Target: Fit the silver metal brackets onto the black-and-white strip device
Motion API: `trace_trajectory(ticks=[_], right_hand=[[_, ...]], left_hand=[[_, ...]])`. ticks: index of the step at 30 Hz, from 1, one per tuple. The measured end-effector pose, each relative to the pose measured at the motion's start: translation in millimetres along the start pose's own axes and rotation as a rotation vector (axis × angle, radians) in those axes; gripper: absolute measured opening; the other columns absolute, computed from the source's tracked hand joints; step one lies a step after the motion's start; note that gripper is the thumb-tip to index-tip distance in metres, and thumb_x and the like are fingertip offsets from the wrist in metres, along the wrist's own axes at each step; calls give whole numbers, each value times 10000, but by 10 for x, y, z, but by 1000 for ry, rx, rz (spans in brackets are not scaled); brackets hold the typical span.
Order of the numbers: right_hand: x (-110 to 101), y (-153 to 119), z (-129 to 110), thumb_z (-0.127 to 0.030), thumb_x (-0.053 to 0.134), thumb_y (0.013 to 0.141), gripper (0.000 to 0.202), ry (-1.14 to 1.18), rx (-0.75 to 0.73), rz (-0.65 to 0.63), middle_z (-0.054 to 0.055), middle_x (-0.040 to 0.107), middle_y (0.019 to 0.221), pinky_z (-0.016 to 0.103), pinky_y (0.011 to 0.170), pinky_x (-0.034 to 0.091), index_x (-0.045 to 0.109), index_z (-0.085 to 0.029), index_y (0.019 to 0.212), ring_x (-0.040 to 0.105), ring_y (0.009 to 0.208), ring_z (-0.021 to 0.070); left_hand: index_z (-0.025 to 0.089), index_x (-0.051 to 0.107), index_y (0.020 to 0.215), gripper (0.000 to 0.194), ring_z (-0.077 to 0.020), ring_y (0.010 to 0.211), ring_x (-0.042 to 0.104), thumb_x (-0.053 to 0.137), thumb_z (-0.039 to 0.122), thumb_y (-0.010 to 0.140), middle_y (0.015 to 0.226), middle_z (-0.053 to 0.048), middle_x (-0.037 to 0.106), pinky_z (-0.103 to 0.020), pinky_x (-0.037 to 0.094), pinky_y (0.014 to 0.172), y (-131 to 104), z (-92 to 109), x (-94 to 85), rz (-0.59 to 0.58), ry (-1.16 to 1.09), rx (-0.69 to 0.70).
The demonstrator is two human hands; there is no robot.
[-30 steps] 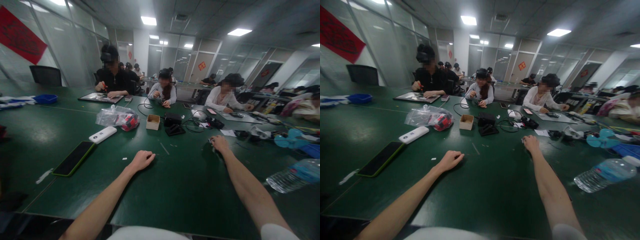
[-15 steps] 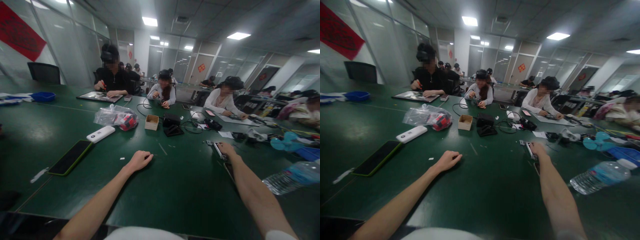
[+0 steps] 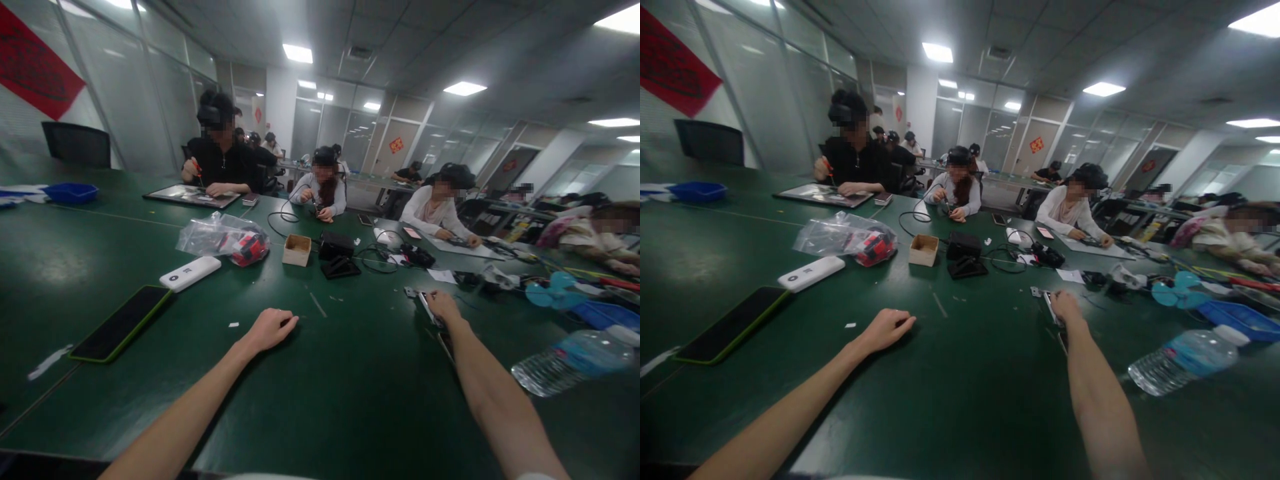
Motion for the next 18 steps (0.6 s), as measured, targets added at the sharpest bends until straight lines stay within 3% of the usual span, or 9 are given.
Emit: trace_trajectory(ticks=[5, 9, 15, 18], right_hand=[[17, 19, 5, -385, 320, 924, 492, 6, -11, 19, 223, 575, 1171, 334, 886, 405, 494, -40, 1229, 547, 1097, 270], [39, 36, 5, -376, 318, 928, 463, 11, -16, 0, 211, 590, 1157, 340, 896, 399, 543, -62, 1183, 538, 1113, 276], [39, 36, 41, -391, 331, 922, 524, 24, 16, 0, 249, 579, 1158, 326, 862, 425, 507, 9, 1211, 560, 1084, 289], [35, 24, 26, -367, 323, 925, 496, 22, 7, -9, 221, 566, 1201, 333, 892, 417, 496, -37, 1253, 542, 1120, 278]], left_hand=[[168, 559, 596, 425, -104, 486, 466, 379, 367, 925, 542, 15, 541, -229, 308, 551, -2, -22, 11, -15, -1, -1], [166, 554, 598, 420, -102, 489, 470, 377, 360, 926, 545, 12, 543, -230, 305, 552, 0, -27, 23, -25, 0, 3], [163, 563, 594, 429, -105, 488, 444, 376, 368, 921, 537, 3, 540, -235, 296, 535, 4, -32, 18, -11, 16, -7], [164, 563, 596, 426, -108, 501, 461, 374, 364, 921, 553, -4, 553, -233, 304, 543, 0, 0, 1, -21, 16, -5]])
Point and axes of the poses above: each hand's wrist, its own y-axis towards the middle knuckle, its own x-axis out of the palm, z = x × y, the point moved 8 cm from there along y, towards the middle knuckle
